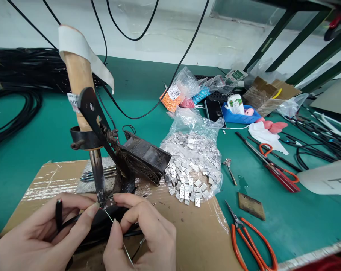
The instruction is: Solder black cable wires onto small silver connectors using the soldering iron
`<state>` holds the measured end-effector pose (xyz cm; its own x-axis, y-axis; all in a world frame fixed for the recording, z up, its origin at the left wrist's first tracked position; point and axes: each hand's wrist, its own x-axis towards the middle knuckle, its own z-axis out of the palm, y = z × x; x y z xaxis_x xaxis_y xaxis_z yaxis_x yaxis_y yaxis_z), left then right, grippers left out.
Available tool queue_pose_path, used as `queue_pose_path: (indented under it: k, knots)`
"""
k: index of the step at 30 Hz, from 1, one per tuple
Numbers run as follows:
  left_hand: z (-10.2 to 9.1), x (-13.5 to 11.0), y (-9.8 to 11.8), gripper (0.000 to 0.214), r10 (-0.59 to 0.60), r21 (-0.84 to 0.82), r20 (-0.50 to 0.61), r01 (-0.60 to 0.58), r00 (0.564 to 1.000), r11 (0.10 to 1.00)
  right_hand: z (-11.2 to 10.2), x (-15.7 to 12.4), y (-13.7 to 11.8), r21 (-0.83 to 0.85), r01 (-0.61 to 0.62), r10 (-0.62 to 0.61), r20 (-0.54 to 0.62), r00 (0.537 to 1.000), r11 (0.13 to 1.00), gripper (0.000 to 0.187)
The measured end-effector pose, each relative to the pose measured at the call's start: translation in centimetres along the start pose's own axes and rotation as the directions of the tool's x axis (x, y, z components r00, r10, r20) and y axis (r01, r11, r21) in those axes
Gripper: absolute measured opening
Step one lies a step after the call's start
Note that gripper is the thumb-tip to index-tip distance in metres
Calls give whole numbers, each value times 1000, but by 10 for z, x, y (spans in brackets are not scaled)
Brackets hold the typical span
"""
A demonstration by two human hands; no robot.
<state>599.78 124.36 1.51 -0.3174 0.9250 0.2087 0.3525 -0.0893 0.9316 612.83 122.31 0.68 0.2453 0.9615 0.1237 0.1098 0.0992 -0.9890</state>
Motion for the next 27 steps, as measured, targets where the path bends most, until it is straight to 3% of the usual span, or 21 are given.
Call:
queue_pose_path:
  k: [9,17,27]
  knots:
    - [-1,0,1,10,-5,-20,-20,4,1000,1000,1,-2,1,-30,-26,25,-28,999,999,17]
    - [0,-1,-1,12,16,-4,-8,-16,1000,1000,4,0,4,-26,79,-80,-47,996,997,18]
    - [-5,-7,-13,12,43,60,104,-49,994,997,4,0,3,-24,101,-103,-52,993,995,20]
